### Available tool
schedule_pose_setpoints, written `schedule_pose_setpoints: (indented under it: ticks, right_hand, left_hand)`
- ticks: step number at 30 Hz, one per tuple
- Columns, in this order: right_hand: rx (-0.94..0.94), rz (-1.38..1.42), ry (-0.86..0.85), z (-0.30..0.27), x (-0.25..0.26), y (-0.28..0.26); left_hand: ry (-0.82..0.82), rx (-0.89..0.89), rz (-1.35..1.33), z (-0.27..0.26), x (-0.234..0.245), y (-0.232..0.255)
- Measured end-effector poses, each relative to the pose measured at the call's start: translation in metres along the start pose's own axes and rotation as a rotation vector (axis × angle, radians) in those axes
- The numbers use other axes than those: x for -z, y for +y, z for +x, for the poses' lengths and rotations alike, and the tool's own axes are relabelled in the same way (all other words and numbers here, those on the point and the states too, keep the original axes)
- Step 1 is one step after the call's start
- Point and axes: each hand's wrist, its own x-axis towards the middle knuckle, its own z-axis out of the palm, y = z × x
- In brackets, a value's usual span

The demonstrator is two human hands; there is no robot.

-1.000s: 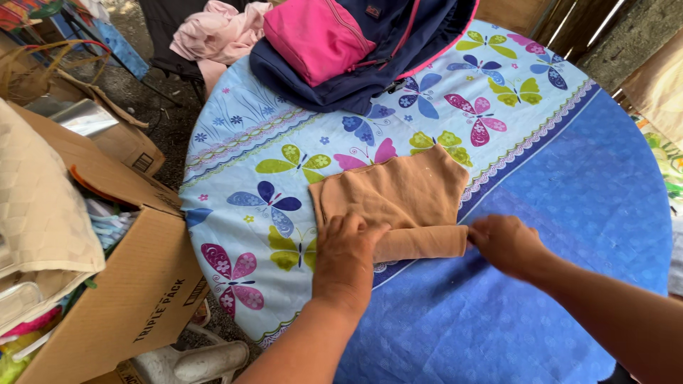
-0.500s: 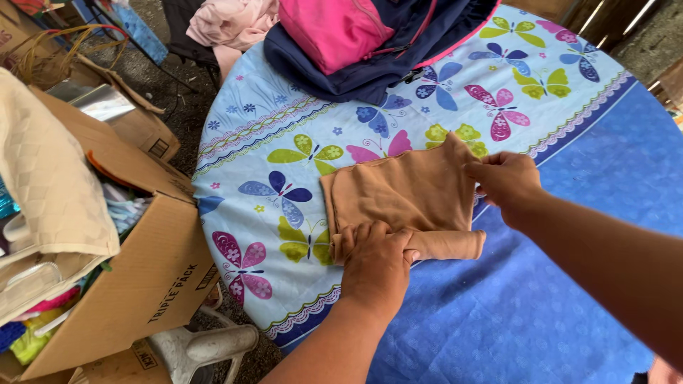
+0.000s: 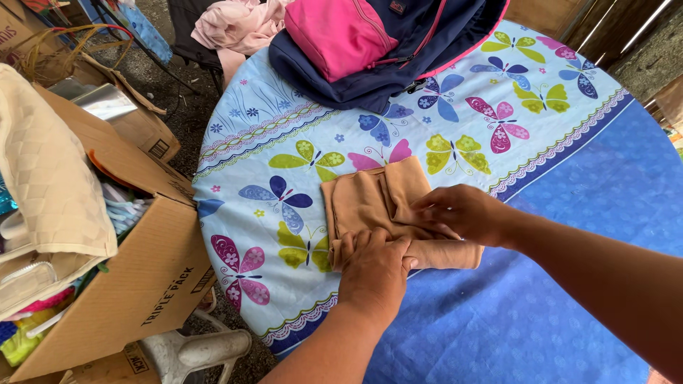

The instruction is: The person places toiletries, a hairbrush, and two watches into a pink pouch attached to a blue backpack, then zips the pouch closed. The person then folds a pair of beige shorts and a yellow shirt on the table.

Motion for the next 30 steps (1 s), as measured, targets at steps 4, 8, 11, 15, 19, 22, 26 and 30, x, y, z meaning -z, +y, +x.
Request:
schedule_pose_setpoints:
  ticks: [4,8,11,15,19,22,26,30]
  right_hand:
    - [0.125,-0.041,-0.092,-0.025,0.003,0.004]
    - [0.387,-0.172,-0.041,-0.040,-0.002,0.007]
    - [0.133,-0.014,0.003,-0.042,-0.009,0.005]
    - [-0.011,0.057,0.043,-0.040,-0.011,-0.001]
    - [0.007,0.139,0.073,-0.036,-0.014,-0.001]
    - [0.038,0.128,0.226,-0.029,-0.022,0.000]
    - [0.068,-0.140,0.344,-0.027,-0.030,-0.001]
    - [0.178,-0.324,0.397,-0.046,-0.036,-0.003]
  left_hand:
    - [-0.001,0.009,-0.001,0.003,0.003,0.000]
    - [-0.056,0.063,0.044,0.008,-0.004,-0.001]
    - [-0.009,0.021,0.041,0.010,-0.008,-0.010]
    - [0.026,-0.021,0.024,0.021,0.004,-0.029]
    - [-0.199,0.216,0.047,0.028,0.025,-0.044]
    - [0.022,0.183,0.069,0.023,0.027,-0.041]
    - [0.102,-0.023,0.142,0.009,0.023,-0.040]
    - [0.077,-0.075,-0.013,-0.006,0.024,-0.055]
